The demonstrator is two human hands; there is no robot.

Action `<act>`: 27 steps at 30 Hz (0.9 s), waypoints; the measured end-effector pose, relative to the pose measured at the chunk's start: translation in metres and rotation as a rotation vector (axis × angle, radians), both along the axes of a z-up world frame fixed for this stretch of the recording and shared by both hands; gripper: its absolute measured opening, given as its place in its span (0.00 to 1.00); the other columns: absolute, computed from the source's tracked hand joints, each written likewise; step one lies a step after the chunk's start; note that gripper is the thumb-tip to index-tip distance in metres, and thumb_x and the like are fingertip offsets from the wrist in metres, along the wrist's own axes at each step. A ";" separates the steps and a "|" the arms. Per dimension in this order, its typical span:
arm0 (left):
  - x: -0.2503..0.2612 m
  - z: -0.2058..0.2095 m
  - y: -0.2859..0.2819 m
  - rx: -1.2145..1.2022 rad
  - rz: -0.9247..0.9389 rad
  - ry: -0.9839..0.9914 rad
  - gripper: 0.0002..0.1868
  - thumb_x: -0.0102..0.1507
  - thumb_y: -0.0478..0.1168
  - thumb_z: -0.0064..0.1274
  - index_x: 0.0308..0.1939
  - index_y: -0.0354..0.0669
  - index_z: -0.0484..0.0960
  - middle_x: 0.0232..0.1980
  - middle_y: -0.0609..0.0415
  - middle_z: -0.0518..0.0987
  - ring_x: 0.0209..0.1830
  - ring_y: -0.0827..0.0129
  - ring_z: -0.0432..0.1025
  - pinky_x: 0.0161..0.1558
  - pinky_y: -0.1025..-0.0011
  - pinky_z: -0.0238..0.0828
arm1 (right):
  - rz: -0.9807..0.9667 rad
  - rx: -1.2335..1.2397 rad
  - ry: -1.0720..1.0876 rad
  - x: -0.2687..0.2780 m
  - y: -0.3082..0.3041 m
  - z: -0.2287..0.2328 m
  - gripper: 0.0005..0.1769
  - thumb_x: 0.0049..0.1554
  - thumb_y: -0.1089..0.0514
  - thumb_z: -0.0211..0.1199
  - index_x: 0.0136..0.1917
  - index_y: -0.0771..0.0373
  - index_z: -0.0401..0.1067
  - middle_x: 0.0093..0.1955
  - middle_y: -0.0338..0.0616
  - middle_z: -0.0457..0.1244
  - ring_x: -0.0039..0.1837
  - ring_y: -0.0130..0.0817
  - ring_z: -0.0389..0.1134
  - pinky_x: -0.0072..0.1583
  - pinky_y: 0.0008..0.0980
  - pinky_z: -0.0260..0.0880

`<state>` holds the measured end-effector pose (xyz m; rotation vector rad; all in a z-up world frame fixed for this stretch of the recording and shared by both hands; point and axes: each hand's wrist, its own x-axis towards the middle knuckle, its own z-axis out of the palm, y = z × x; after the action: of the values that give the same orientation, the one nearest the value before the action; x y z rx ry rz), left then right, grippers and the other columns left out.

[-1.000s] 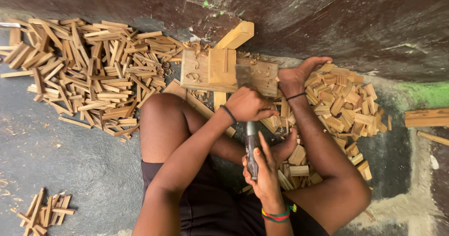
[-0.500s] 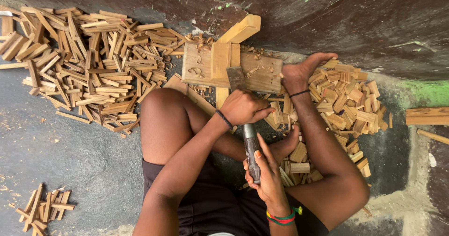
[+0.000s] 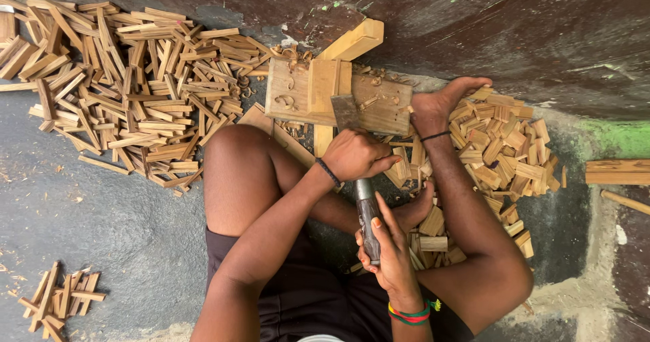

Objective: The person sits on the floor and uses a chisel and mallet to carve a piece of wood held between their feet. They repeatedly strike the chisel to shape the wood, creating wood shavings that accumulate on the floor.

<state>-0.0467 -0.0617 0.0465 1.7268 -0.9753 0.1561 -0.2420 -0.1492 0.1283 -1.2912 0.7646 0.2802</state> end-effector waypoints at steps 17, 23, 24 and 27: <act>-0.003 0.000 -0.001 0.005 -0.035 -0.014 0.17 0.65 0.51 0.58 0.26 0.46 0.85 0.23 0.50 0.79 0.24 0.55 0.76 0.29 0.58 0.70 | -0.004 -0.004 0.001 -0.006 0.000 -0.001 0.37 0.63 0.47 0.53 0.83 0.48 0.49 0.35 0.47 0.63 0.25 0.24 0.61 0.24 0.20 0.56; -0.001 0.000 0.001 -0.024 -0.030 -0.014 0.17 0.65 0.51 0.58 0.28 0.47 0.86 0.24 0.51 0.80 0.25 0.55 0.76 0.29 0.58 0.71 | -0.002 -0.008 -0.002 -0.004 0.002 -0.002 0.37 0.64 0.47 0.51 0.83 0.48 0.48 0.35 0.47 0.63 0.25 0.24 0.61 0.24 0.20 0.56; -0.001 0.000 0.000 -0.023 -0.029 -0.022 0.17 0.65 0.51 0.58 0.27 0.47 0.86 0.24 0.51 0.80 0.24 0.54 0.76 0.29 0.58 0.71 | -0.003 -0.009 0.000 -0.004 0.002 -0.003 0.37 0.64 0.47 0.51 0.83 0.48 0.48 0.35 0.47 0.63 0.25 0.24 0.61 0.24 0.20 0.56; -0.001 -0.001 0.000 -0.024 -0.030 -0.025 0.16 0.65 0.51 0.58 0.28 0.47 0.86 0.24 0.51 0.80 0.24 0.54 0.76 0.29 0.58 0.71 | 0.005 -0.025 -0.018 -0.004 0.001 -0.004 0.36 0.64 0.47 0.51 0.83 0.49 0.48 0.35 0.47 0.63 0.25 0.24 0.61 0.24 0.21 0.57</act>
<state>-0.0472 -0.0613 0.0457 1.6914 -1.0129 0.1696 -0.2459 -0.1478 0.1245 -1.3175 0.7522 0.2633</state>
